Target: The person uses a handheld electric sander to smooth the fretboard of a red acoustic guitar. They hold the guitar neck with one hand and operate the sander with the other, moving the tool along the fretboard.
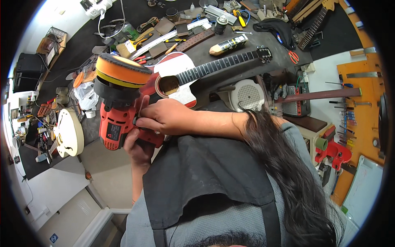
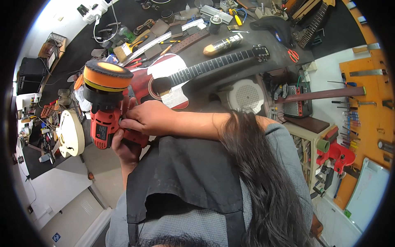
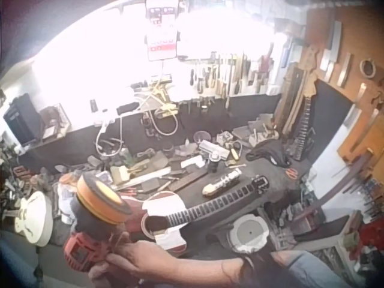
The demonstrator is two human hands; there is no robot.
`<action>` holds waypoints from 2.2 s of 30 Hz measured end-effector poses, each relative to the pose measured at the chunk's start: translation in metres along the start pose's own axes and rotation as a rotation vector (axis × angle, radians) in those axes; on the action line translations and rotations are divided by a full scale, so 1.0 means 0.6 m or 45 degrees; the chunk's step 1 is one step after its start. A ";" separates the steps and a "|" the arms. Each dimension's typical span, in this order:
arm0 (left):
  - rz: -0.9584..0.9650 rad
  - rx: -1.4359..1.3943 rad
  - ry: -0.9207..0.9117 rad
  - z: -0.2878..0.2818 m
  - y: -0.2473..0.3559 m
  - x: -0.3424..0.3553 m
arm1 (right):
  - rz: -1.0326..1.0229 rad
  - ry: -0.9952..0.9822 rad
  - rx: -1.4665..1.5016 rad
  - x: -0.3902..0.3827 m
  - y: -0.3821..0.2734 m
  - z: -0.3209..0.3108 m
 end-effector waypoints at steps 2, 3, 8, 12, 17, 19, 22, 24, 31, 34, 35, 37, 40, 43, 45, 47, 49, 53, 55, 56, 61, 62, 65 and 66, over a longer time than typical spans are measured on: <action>0.035 0.052 0.068 -0.007 0.002 0.003 | -0.063 -0.034 -0.258 -0.013 0.006 -0.048; 0.032 0.054 0.116 -0.016 0.000 0.001 | -0.097 -0.055 -0.385 -0.021 0.014 -0.084; -0.068 0.194 0.358 -0.027 -0.006 -0.016 | 0.002 0.350 -0.874 -0.059 0.255 -0.421; -0.216 0.264 0.639 0.031 -0.024 -0.023 | 0.324 0.077 -1.462 -0.061 0.478 -0.604; -0.284 0.292 0.767 0.110 -0.059 -0.041 | 0.539 -0.423 -1.184 -0.037 0.582 -0.618; -0.337 0.314 0.797 0.140 -0.064 -0.047 | 0.525 -0.579 -1.040 -0.049 0.597 -0.610; -0.395 0.297 0.839 0.167 -0.082 -0.043 | 0.378 -0.582 -1.137 -0.056 0.610 -0.610; -0.441 0.290 0.862 0.180 -0.093 -0.033 | 0.252 -0.499 -1.116 -0.062 0.617 -0.619; -0.558 0.254 0.804 0.182 -0.116 -0.023 | 0.233 -0.286 -0.934 -0.034 0.454 -0.682; -0.599 0.200 0.796 0.187 -0.131 -0.009 | 0.509 -0.444 -0.625 -0.050 0.376 -0.691; -0.610 0.154 0.759 0.180 -0.133 -0.002 | 0.661 -0.569 -0.395 -0.062 0.355 -0.673; -0.627 0.050 0.679 0.169 -0.145 0.009 | 0.636 -0.560 0.008 -0.109 0.334 -0.622; -0.653 0.011 0.564 0.167 -0.164 0.025 | 0.741 -0.652 0.215 -0.167 0.328 -0.525; -0.711 0.024 0.495 0.164 -0.163 0.039 | 0.823 -0.736 0.262 -0.197 0.327 -0.453; -0.775 0.048 0.463 0.169 -0.173 0.046 | 0.860 -0.694 0.267 -0.211 0.336 -0.430; -0.839 0.069 0.447 0.168 -0.181 0.042 | 0.826 -0.656 0.317 -0.220 0.347 -0.412; -0.857 0.059 0.437 0.169 -0.182 0.043 | 0.829 -0.632 0.335 -0.222 0.350 -0.402; -0.901 0.117 0.429 0.168 -0.177 0.050 | 0.809 -0.582 0.348 -0.225 0.355 -0.399; -0.911 0.142 0.433 0.172 -0.169 0.057 | 0.824 -0.548 0.335 -0.224 0.351 -0.399; -0.919 0.152 0.434 0.171 -0.163 0.059 | 0.835 -0.532 0.329 -0.221 0.346 -0.397; -0.943 0.122 0.430 0.167 -0.169 0.055 | 0.861 -0.530 0.219 -0.217 0.328 -0.407; -0.947 0.105 0.418 0.166 -0.171 0.054 | 0.869 -0.536 0.201 -0.218 0.327 -0.410; -0.943 0.151 0.421 0.166 -0.164 0.063 | 0.884 -0.568 0.220 -0.223 0.330 -0.406; -0.946 0.187 0.437 0.164 -0.160 0.067 | 0.886 -0.567 0.224 -0.224 0.329 -0.409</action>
Point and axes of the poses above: each hand's wrist, its own x-axis towards the middle knuckle, its own z-axis out of the palm, y = z × x, the point moved 8 cm from there along x, towards the middle knuckle, and after that the axes turned 12 degrees about x, right-handed, at the moved point
